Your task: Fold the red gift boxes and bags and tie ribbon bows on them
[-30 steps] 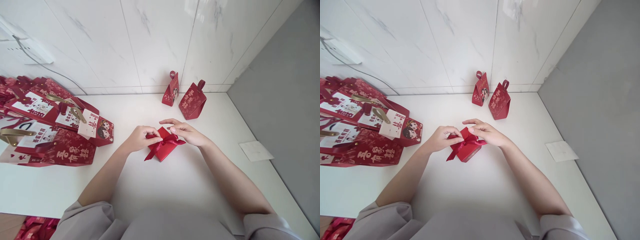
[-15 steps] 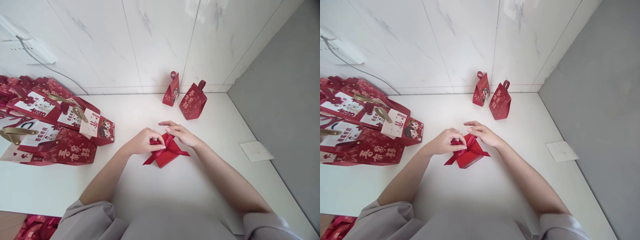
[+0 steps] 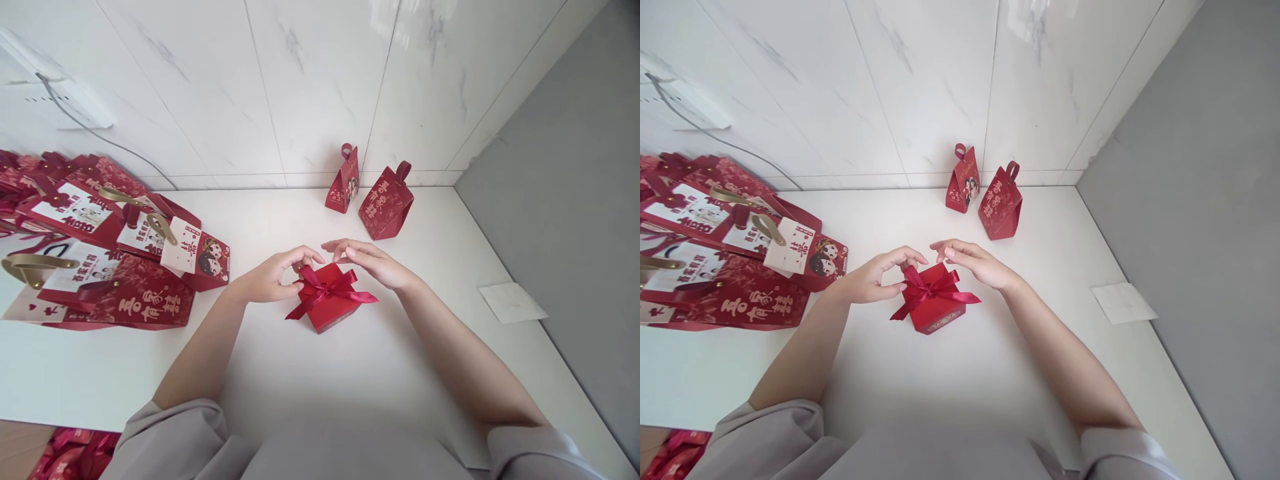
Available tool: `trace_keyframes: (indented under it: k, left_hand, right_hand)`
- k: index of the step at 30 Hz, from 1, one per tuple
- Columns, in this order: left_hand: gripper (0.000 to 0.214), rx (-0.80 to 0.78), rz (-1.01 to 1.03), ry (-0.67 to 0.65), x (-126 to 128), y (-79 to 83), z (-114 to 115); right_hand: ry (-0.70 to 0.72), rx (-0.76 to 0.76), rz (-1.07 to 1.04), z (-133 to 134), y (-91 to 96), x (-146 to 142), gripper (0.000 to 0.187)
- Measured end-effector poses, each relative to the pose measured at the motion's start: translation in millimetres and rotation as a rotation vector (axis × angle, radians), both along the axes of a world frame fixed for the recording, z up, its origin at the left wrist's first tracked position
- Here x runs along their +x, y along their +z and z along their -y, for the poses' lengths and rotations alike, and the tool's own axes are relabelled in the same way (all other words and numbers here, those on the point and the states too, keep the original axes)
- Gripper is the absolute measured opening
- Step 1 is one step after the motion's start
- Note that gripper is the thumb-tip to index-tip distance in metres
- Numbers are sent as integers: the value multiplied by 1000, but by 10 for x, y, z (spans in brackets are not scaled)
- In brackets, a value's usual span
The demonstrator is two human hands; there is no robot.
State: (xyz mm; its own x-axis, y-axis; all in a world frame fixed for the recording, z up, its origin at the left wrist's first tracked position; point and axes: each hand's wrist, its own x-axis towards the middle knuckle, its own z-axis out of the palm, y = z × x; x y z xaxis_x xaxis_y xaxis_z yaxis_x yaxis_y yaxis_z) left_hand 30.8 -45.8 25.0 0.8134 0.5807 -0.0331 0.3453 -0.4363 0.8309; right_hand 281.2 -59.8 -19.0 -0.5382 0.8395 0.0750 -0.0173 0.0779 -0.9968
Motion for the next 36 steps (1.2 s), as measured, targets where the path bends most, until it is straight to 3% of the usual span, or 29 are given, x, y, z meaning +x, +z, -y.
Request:
trace_keyframes:
  k: [4,8,11,14,17,25,32,36]
  left_hand:
    - [43,-6,-9,105,15,-5,22]
    - [44,39,-27,202,7,-44,-9]
    - [52,72,-20,112,-49,-55,-60]
    - [59,-15,-71,34,-112,-40,-95]
    - [50,-60,-126,56,-131,-21,-103]
    - [15,54,-115,151,-48,4,-73]
    - [12,95,-192,265,-6,31,26]
    - [19,261,-324,397,-13,21,67]
  right_hand:
    - [92,77,14,-3,92,158,39]
    - [143,121,236,28,170,262,56]
    - [216,52,442,71,203,270,74]
    - [253,-19,528,111,233,242,81]
    - [220,-31,511,136,267,208,72]
    - [93,76,500,161,283,104,45]
    - [-18,144,624,251,260,-91,39]
    - [-153,223,732,283,216,-196,34]
